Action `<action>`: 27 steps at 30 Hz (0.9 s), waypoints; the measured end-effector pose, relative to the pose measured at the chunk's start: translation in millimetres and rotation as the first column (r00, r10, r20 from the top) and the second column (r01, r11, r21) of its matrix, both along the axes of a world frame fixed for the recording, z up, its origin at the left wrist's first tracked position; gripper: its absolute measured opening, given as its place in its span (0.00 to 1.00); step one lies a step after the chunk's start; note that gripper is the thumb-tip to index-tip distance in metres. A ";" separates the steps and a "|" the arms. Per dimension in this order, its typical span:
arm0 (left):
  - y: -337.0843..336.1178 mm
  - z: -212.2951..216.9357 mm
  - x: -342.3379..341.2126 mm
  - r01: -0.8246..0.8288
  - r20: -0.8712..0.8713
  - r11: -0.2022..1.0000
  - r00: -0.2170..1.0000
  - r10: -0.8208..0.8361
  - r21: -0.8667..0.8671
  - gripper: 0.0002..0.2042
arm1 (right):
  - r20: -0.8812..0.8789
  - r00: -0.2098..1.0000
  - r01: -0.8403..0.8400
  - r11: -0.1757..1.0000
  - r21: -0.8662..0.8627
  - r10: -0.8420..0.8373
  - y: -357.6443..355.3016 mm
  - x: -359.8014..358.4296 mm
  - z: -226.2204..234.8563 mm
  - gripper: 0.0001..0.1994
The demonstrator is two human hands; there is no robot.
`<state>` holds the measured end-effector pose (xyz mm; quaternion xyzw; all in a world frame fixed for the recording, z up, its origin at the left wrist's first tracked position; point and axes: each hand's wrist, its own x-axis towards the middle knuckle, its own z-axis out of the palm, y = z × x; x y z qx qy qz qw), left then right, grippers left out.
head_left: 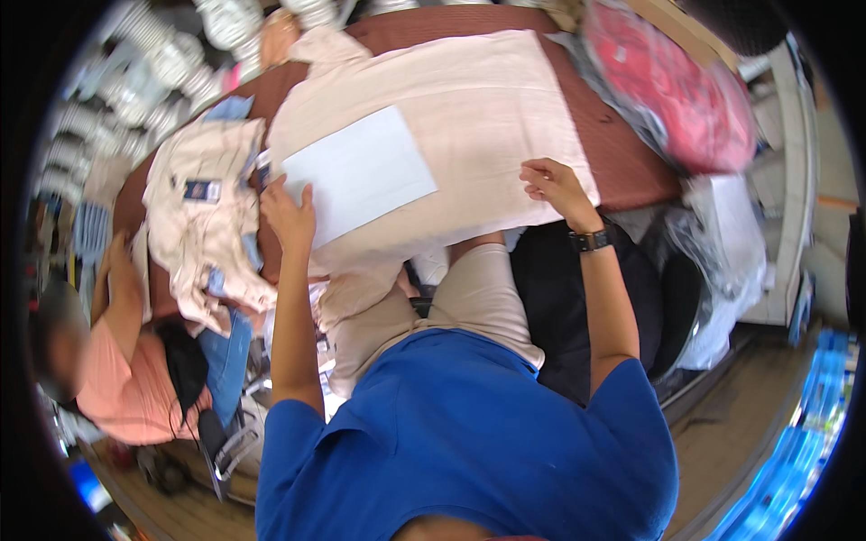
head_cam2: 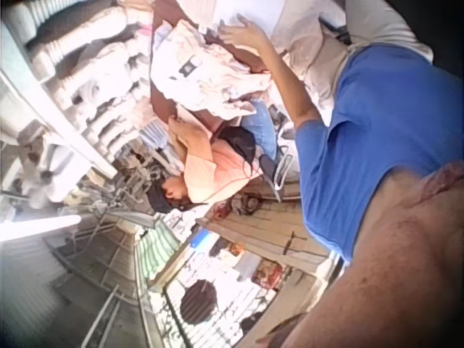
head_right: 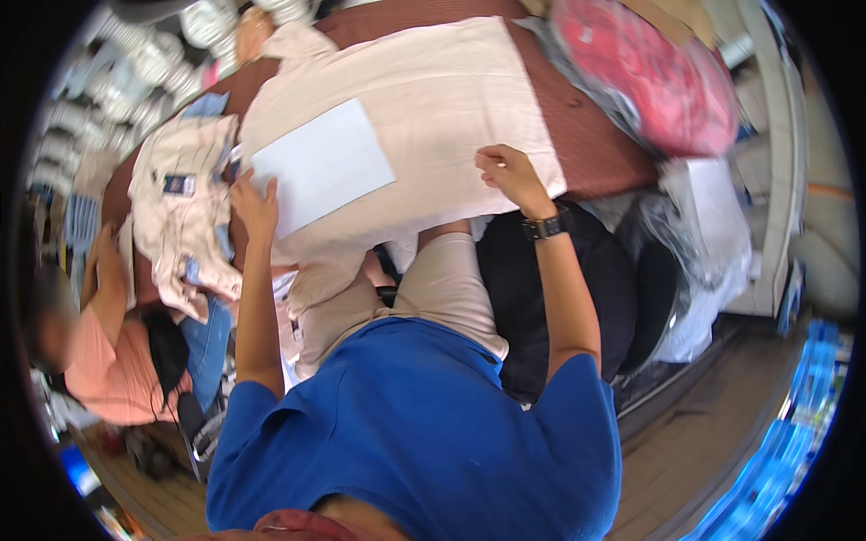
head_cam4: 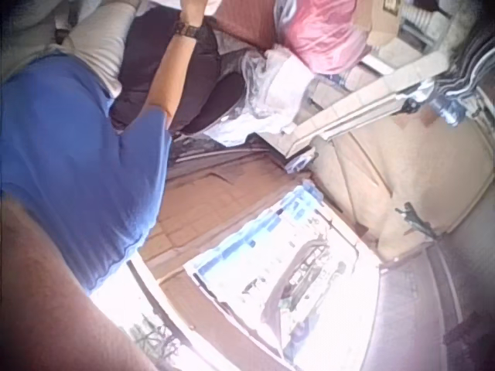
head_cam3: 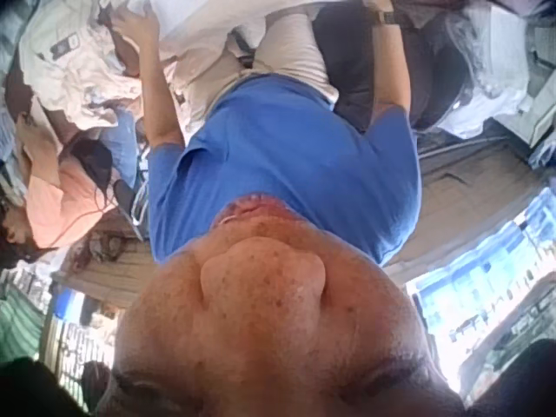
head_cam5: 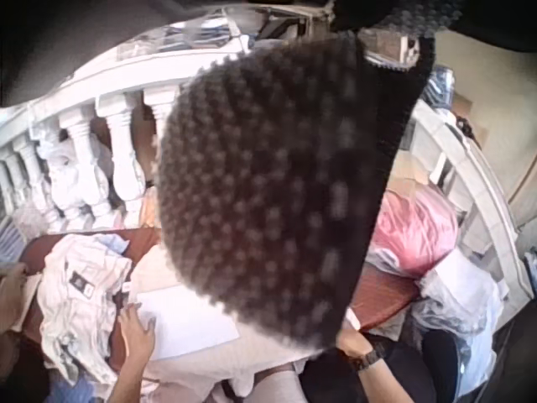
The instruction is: The person folds a light pink shirt on a padded surface, smoothing the fabric by hand and aligning a cardboard insert before folding the sleeves and body into a rectangle.
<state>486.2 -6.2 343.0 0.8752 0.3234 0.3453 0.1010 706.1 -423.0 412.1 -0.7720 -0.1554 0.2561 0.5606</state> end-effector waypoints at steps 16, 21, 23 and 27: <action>63.7 6.3 -13.7 0.161 0.185 0.624 0.982 -0.027 -0.765 0.23 | 0.242 0.952 -0.149 0.975 -0.164 0.186 228.2 23.9 -60.2 0.18; 63.1 118.6 1.4 0.428 0.531 0.655 0.846 -0.048 -0.623 0.10 | 0.456 0.889 -0.166 0.950 0.266 0.028 230.2 25.5 38.1 0.10; 86.3 137.8 0.6 0.511 0.523 0.606 0.834 -0.178 -0.610 0.11 | 0.318 0.943 -0.220 0.905 0.365 0.101 233.4 29.4 62.9 0.04; 99.2 124.0 -4.8 0.616 0.561 0.293 0.787 -0.258 -0.731 0.17 | -0.143 0.962 -0.105 0.796 0.596 0.234 238.2 13.8 72.5 0.16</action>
